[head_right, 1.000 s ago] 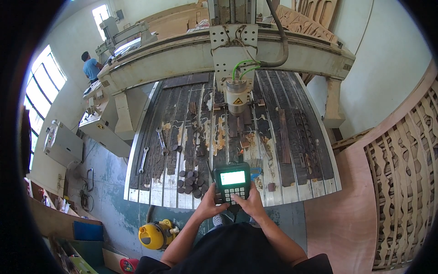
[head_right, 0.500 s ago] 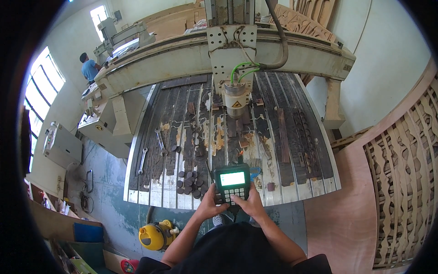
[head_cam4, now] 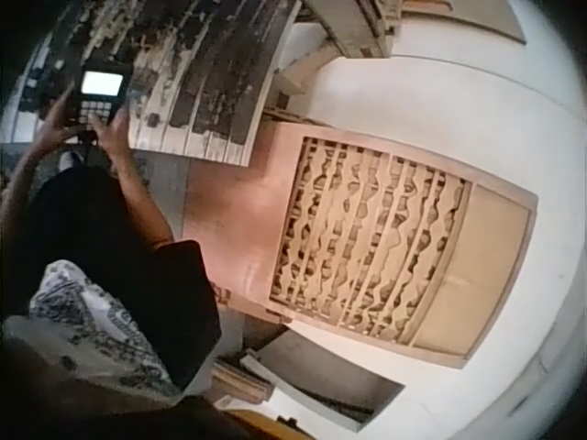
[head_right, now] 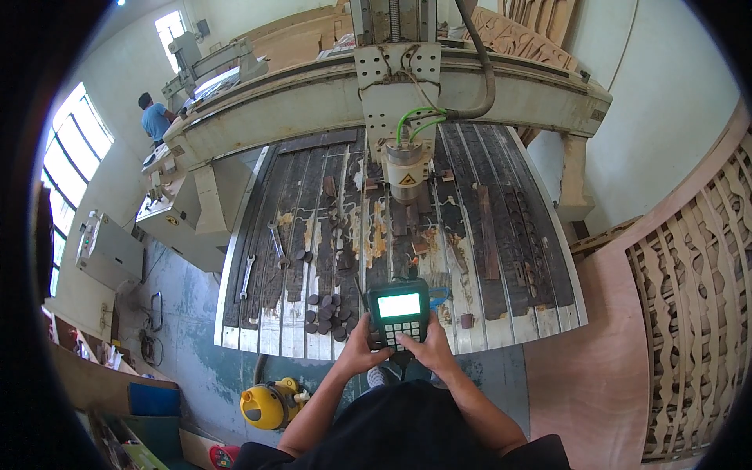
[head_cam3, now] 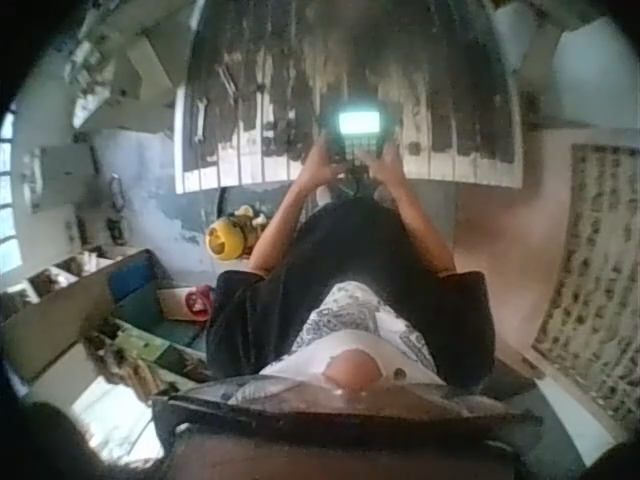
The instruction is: Adjusting wooden blocks on a CNC machine bed, using a handheld controller to operate the machine, and cleaning wooden parts with a brush.
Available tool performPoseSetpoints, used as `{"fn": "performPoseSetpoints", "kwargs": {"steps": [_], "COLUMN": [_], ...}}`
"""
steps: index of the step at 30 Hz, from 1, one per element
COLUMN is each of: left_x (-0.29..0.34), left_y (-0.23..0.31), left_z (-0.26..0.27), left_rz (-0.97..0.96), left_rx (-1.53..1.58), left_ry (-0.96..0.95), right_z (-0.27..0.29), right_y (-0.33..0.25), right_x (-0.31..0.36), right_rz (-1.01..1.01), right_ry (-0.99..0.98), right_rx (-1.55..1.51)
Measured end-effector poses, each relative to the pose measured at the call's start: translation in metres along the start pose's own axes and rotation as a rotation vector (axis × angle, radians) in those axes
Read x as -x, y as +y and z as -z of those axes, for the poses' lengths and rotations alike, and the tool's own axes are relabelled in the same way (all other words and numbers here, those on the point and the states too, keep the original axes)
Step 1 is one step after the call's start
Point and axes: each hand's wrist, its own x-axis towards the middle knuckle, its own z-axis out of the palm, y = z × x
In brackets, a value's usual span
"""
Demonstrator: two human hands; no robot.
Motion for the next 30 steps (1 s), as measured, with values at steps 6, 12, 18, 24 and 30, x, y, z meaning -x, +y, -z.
{"fn": "performPoseSetpoints", "kwargs": {"steps": [6, 12, 18, 24, 30], "left_x": [0.000, 0.000, -0.003, -0.005, -0.006], "left_y": [0.001, 0.004, 0.002, 0.001, 0.005], "left_z": [0.002, 0.000, 0.001, 0.001, 0.001], "left_rz": [0.020, -0.006, -0.024, -0.041, -0.034], "left_rx": [-0.019, 0.012, 0.051, 0.031, 0.016], "left_ry": [-0.016, 0.006, 0.065, 0.089, 0.113], "right_z": [-0.001, 0.008, 0.009, 0.010, 0.010], "right_y": [-0.003, -0.003, -0.014, -0.012, -0.011], "right_x": [-0.001, 0.000, 0.003, 0.002, 0.002], "right_rz": [0.005, -0.037, 0.014, 0.004, -0.008], "right_ry": [-0.007, -0.091, -0.137, -0.171, -0.187], "right_rx": [-0.008, 0.050, 0.104, 0.049, 0.043]}}
